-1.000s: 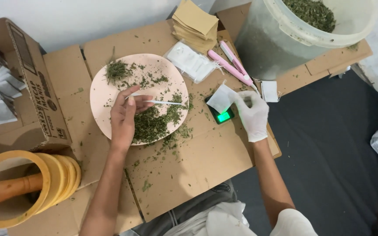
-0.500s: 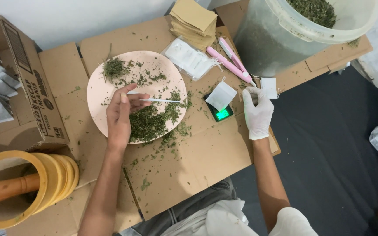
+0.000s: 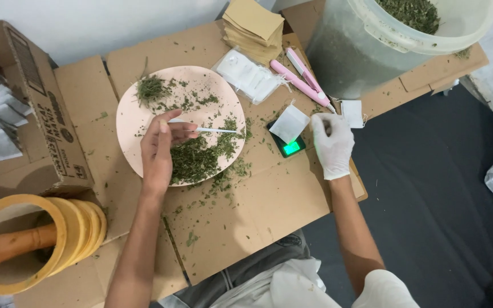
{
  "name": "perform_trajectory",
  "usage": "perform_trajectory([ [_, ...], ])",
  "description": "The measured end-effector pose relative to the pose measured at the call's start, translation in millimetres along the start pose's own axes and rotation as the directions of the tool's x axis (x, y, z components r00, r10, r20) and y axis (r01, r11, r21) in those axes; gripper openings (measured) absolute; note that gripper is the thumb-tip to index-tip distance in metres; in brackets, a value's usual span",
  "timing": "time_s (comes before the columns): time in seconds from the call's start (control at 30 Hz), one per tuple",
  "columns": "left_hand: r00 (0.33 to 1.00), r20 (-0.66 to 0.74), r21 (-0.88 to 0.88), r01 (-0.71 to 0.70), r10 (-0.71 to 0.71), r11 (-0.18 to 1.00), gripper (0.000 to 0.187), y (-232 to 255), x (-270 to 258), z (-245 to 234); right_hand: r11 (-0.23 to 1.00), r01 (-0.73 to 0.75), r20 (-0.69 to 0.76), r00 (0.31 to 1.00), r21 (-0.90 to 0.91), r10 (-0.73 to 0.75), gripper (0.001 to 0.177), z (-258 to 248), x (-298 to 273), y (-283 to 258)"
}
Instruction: Filling small white tea bags with dried tea leaves using a spoon and placing them in a box.
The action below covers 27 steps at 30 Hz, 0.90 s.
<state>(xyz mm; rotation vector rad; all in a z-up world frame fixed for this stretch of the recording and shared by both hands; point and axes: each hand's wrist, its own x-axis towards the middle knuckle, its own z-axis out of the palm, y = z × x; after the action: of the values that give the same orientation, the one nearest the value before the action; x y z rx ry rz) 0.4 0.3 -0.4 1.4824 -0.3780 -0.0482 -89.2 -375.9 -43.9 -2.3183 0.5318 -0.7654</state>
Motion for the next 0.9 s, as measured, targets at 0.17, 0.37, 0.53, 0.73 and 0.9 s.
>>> perform_trajectory([
  [0.17, 0.999, -0.009, -0.031, -0.032, 0.031, 0.999, 0.051, -7, 1, -3, 0.953, 0.301, 0.005, 0.954, -0.037, -0.301, 0.017, 24, 24, 23],
  [0.37, 0.991, -0.015, 0.029, -0.135, 0.136, 0.99, 0.037, -16, 3, -1, 0.901, 0.194, 0.24, 0.923, 0.387, -0.301, 0.012, 9, 40, -65],
  [0.53, 0.948, 0.073, 0.265, -0.318, 0.31, 0.91, 0.03, -3, -6, 4, 0.854, 0.2, 0.331, 0.861, 0.479, -0.387, 0.012, 28, 33, -118],
  [0.73, 0.977, 0.09, 0.17, -0.209, 0.196, 0.963, 0.028, -10, -11, 7, 0.739, 0.294, 0.403, 0.688, 0.606, -0.604, 0.019, 60, 13, -154],
  [0.9, 0.971, -0.086, 0.151, -0.207, 0.221, 0.967, 0.01, -51, 1, -11, 0.759, 0.036, 0.51, 0.72, 0.65, -0.471, 0.018, 113, -4, -145],
])
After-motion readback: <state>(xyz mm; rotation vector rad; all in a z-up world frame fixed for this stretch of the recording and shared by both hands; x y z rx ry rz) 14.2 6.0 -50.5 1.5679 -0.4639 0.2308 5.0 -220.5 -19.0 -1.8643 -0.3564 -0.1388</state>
